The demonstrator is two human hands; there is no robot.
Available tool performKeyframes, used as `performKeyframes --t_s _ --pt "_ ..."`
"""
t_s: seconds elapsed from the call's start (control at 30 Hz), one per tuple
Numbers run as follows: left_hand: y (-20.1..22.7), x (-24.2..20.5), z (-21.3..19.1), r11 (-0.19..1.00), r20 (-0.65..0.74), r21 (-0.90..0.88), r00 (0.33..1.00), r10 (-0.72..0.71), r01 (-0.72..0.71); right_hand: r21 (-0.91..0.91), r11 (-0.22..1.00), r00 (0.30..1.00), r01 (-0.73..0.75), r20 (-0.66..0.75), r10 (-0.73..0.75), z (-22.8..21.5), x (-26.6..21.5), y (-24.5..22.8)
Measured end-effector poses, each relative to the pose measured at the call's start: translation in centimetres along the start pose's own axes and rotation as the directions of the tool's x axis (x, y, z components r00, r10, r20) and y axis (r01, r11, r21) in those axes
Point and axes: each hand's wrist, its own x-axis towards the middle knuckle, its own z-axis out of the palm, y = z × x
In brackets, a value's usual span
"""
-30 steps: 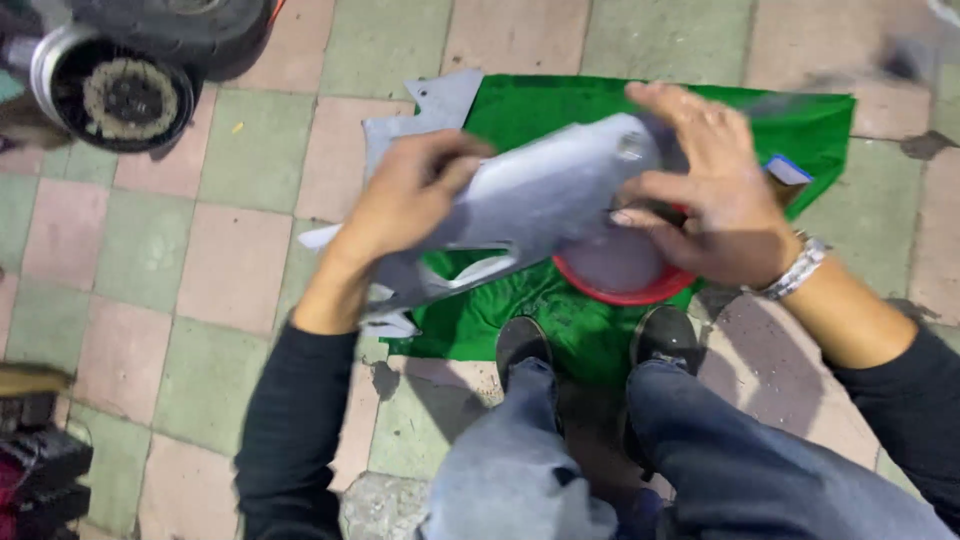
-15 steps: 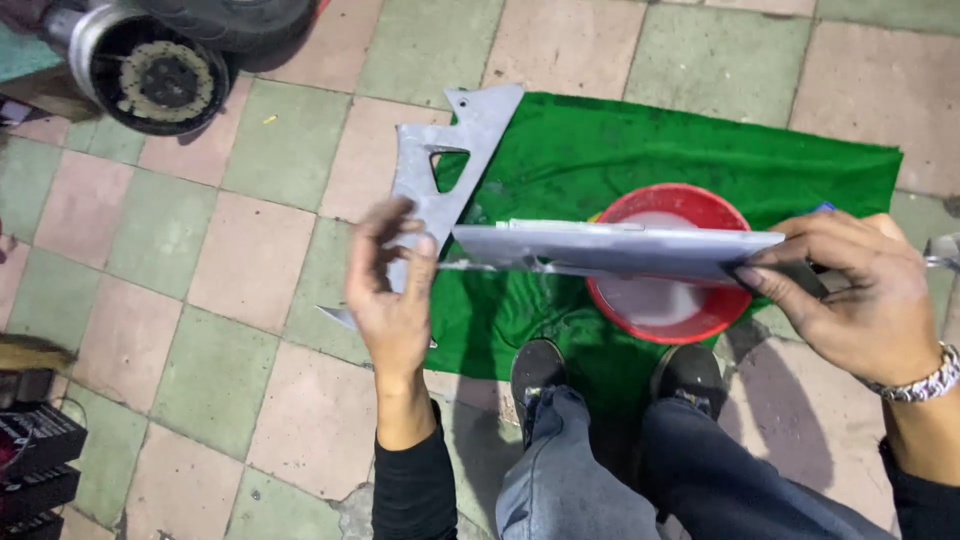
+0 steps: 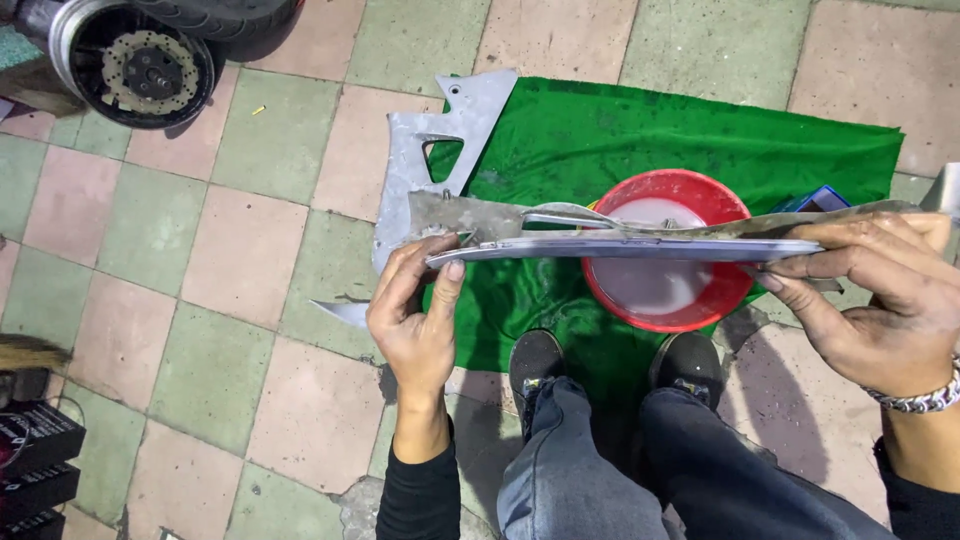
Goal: The person sands a silver metal motorcycle part using a sanding block and water from a red bucket. They repeatedly dip the sanding block into the water and rub it along the edges and flat surfaces of the part.
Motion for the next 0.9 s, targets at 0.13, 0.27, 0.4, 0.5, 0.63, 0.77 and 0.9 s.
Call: performKeyframes --t_s 0.13,0.27,0.4,0.5,0.63,0.77,0.9 --pt "0.1 -0.2 0.0 1.000 -0.024 -0.005 1.000 0.013 -0.013 0.015 1.000 1.000 0.006 -0.006 -0.006 0.0 0.1 0.1" --pt "0.2 -0.3 0.0 1.000 -0.051 0.014 0.998 0.020 -0.020 0.028 1.000 1.000 0.011 0.008 -0.011 0.0 0.4 -0.3" --pt "-0.1 -0.2 -0.1 0.997 -0.094 0.075 0.995 0.029 -0.022 0.053 0.999 1.000 -0.009 0.016 0.008 -0.1 1.2 -1.3" --pt "-0.1 -0.2 -0.2 0.998 -0.117 0.052 0.993 0.024 -0.018 0.047 0.999 1.000 -0.011 0.025 0.009 0.1 1.4 -0.9" --pt "-0.1 -0.3 -0.3 0.998 -0.119 0.059 0.992 0.031 -0.024 0.077 0.995 0.998 -0.059 0.035 0.057 0.4 1.4 -0.9" --pt "-0.3 -0.4 -0.3 0.998 -0.116 0.045 0.992 0.040 -0.035 0.066 0.997 0.999 -0.044 0.028 0.042 0.4 1.6 -1.0" --pt "-0.3 -0.6 -0.2 0.999 -0.119 -0.006 0.992 0.045 -0.046 0.082 0.995 0.999 0.050 0.011 -0.051 0.5 1.5 -0.5"
